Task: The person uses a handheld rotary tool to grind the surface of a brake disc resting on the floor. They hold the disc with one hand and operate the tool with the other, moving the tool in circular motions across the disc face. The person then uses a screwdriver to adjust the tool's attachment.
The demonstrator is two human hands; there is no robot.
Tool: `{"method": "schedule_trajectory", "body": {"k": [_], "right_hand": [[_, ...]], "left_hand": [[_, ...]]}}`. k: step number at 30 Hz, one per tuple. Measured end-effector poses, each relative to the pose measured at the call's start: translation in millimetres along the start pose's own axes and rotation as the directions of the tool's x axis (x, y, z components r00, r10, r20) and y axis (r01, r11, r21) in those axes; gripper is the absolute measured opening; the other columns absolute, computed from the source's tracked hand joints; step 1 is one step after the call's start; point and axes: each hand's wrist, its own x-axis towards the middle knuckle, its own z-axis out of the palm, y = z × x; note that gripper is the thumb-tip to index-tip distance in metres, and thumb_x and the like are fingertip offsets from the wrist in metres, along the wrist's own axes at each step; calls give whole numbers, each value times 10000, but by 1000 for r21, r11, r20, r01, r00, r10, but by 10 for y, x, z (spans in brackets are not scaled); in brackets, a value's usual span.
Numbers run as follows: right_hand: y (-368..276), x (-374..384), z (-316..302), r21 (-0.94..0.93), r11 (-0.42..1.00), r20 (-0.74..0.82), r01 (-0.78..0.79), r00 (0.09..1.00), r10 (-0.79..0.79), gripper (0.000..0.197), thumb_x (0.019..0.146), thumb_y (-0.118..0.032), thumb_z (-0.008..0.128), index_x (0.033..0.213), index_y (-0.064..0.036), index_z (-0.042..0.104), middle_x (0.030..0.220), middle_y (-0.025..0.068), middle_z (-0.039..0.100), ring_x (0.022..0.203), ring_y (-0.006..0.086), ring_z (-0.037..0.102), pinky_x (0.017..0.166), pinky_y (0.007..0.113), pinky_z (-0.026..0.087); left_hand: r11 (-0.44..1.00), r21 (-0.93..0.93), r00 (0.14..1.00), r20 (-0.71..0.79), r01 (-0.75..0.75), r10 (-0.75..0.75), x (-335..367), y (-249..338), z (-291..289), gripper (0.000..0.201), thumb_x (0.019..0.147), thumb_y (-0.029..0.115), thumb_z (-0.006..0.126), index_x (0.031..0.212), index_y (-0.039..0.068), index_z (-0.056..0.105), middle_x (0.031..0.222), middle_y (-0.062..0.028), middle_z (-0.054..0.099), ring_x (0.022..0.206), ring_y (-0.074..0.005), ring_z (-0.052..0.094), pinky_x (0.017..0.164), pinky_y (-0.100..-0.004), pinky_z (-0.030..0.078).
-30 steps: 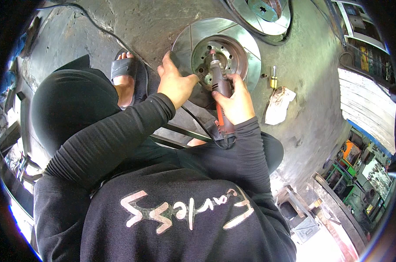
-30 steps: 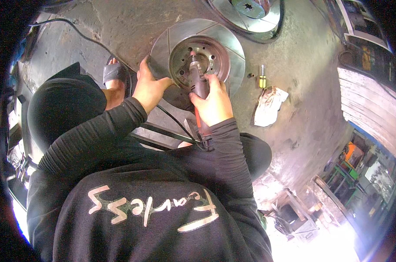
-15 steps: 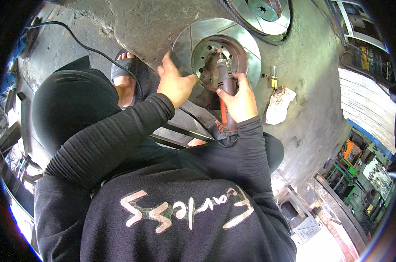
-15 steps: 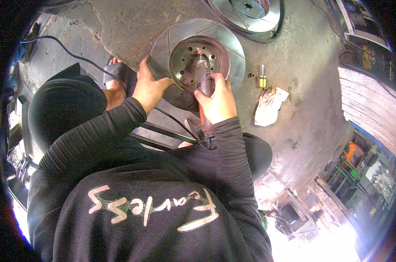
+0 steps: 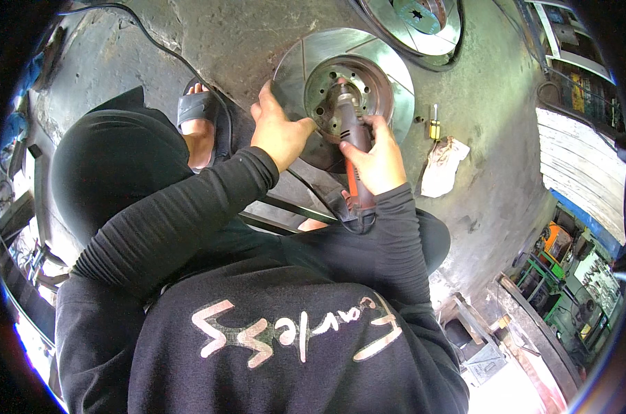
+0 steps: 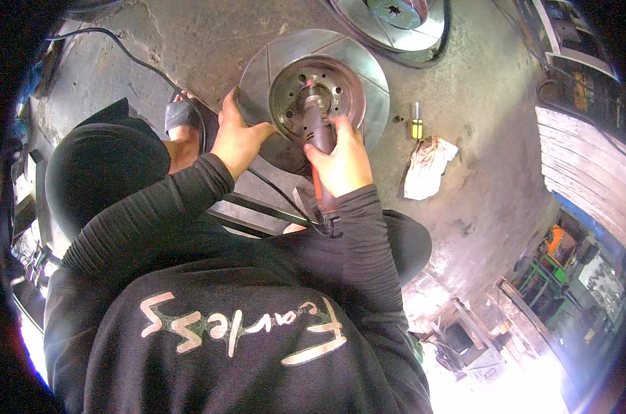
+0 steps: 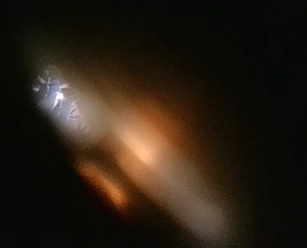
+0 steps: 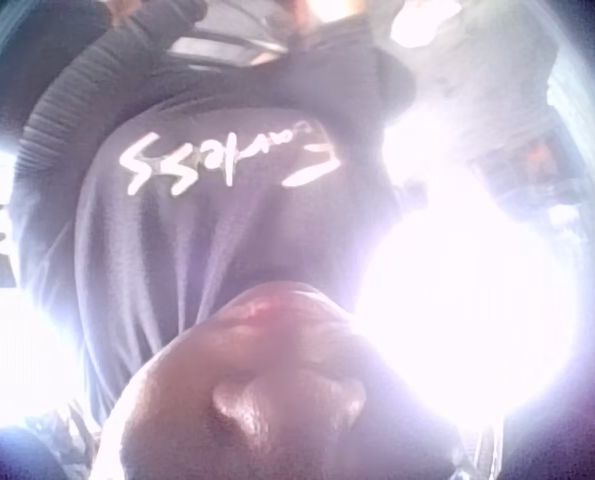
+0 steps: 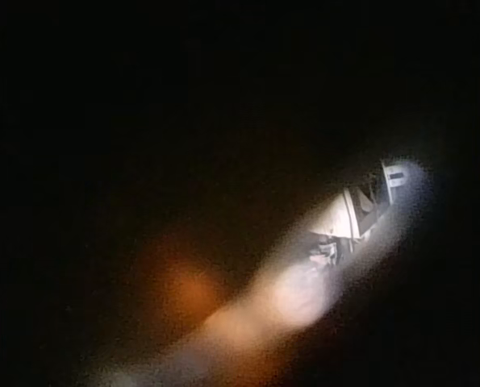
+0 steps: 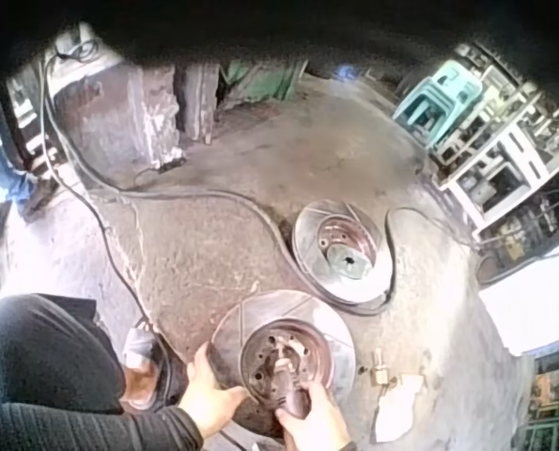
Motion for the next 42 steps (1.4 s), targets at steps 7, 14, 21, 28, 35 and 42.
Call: {"method": "schedule_trajectory", "body": {"k": [7,14,21,28,35,42], "right_hand": [[67,2,5,48,999,8,3,1000,-3,530,733,-143,744,1163,24,483,1092,228,600,992,293,610,867,348,460],[66,17,-14,28,999,-54,30,998,-28,533,733,-135,739,1171,26,482,1102,220,593,1014,269,593,881,338,449],[76,50,-4,6,1000,-22,22,1000,-22,527,739,-145,740,1168,18,481,1068,200,604,929,232,609,819,318,469],[22,101,-34,64,997,-17,-36,999,37,551,722,-212,740,1165,-4,487,1156,263,535,1060,400,550,894,410,447],[-15,176,-51,96,995,23,-25,999,23,544,726,-193,742,1167,-5,484,1075,245,574,933,334,568,815,384,459],[41,234,-17,-17,998,-2,64,998,-64,527,742,-172,744,1158,14,478,990,199,609,724,199,611,693,323,483]], "left_hand": [[1000,-9,1000,4,-3,3,0,4,7,971,696,178,704,1419,-44,96,1319,-353,273,1225,-460,387,1049,-390,353],[1000,5,1000,4,4,-4,-3,5,7,977,688,185,706,1419,-42,100,1305,-347,293,1230,-460,383,1046,-396,358],[1000,9,1000,6,-9,9,9,-9,-3,977,686,183,702,1418,-46,98,1309,-349,289,1224,-466,386,1048,-395,356],[1000,-13,1000,4,-11,11,0,7,-10,978,684,175,709,1417,-45,102,1312,-352,285,1227,-462,381,1053,-393,349],[1000,-9,1000,-3,-26,26,-2,-11,-5,975,681,172,708,1414,-50,105,1314,-354,287,1227,-457,383,1050,-391,352],[999,12,999,-16,-30,31,1,-14,7,962,678,170,700,1412,-52,120,1308,-354,299,1221,-454,386,1050,-392,350]]}}
